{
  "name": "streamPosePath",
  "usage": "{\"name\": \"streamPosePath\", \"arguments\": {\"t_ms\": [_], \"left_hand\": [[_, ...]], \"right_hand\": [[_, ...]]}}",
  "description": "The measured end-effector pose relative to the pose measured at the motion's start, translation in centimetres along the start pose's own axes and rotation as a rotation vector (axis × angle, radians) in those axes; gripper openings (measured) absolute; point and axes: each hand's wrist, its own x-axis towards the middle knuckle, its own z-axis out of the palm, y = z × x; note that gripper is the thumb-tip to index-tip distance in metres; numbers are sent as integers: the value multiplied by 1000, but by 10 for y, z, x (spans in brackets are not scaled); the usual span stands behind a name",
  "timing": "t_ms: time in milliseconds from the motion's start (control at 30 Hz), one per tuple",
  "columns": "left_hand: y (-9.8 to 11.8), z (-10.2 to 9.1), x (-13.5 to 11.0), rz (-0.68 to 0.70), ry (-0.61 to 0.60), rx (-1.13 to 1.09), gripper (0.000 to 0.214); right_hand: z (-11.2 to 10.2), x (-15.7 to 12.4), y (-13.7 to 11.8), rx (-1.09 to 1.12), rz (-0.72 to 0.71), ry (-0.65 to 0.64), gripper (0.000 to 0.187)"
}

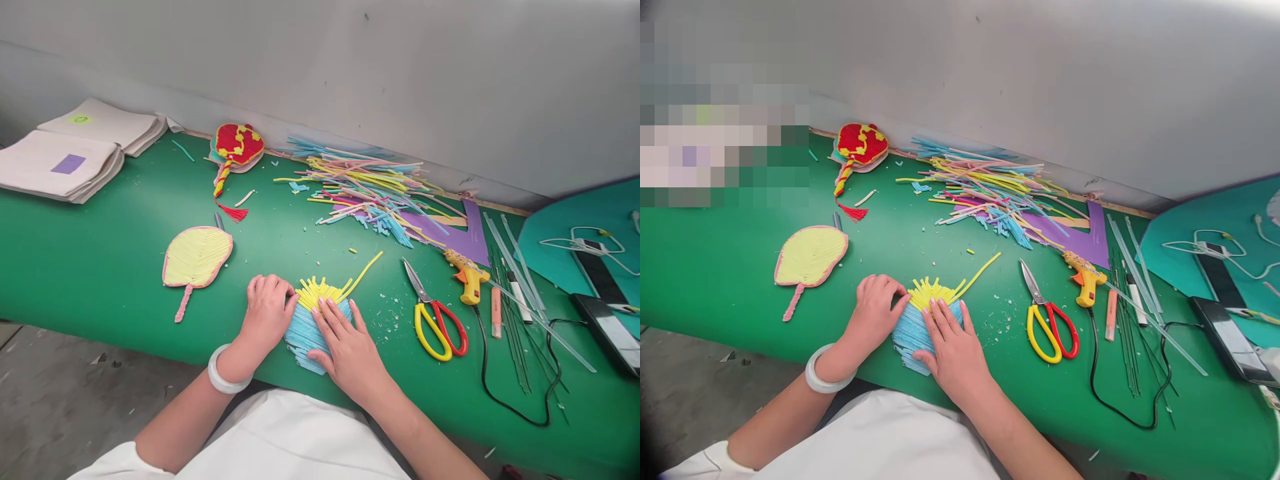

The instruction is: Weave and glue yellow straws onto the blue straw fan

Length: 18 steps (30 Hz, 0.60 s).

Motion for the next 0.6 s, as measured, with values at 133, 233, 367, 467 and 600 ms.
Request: {"name": "streamPosePath", "arguments": {"t_ms": [133,233,367,467,600], "left_hand": [[1,1,0,5,13,17,9],[1,0,0,10,31,21,11],[5,-6,-2,41,76,13,21],[14,-9,-8,189,58,56,35],[25,-4,-18,356,-91,110,48]], "right_hand": [[1,0,0,5,5,5,65],[1,0,0,4,3,9,65],[1,0,0,2,-3,10,65],[0,0,1,6,-2,-2,65],[1,0,1,9,-9,-12,64]]}}
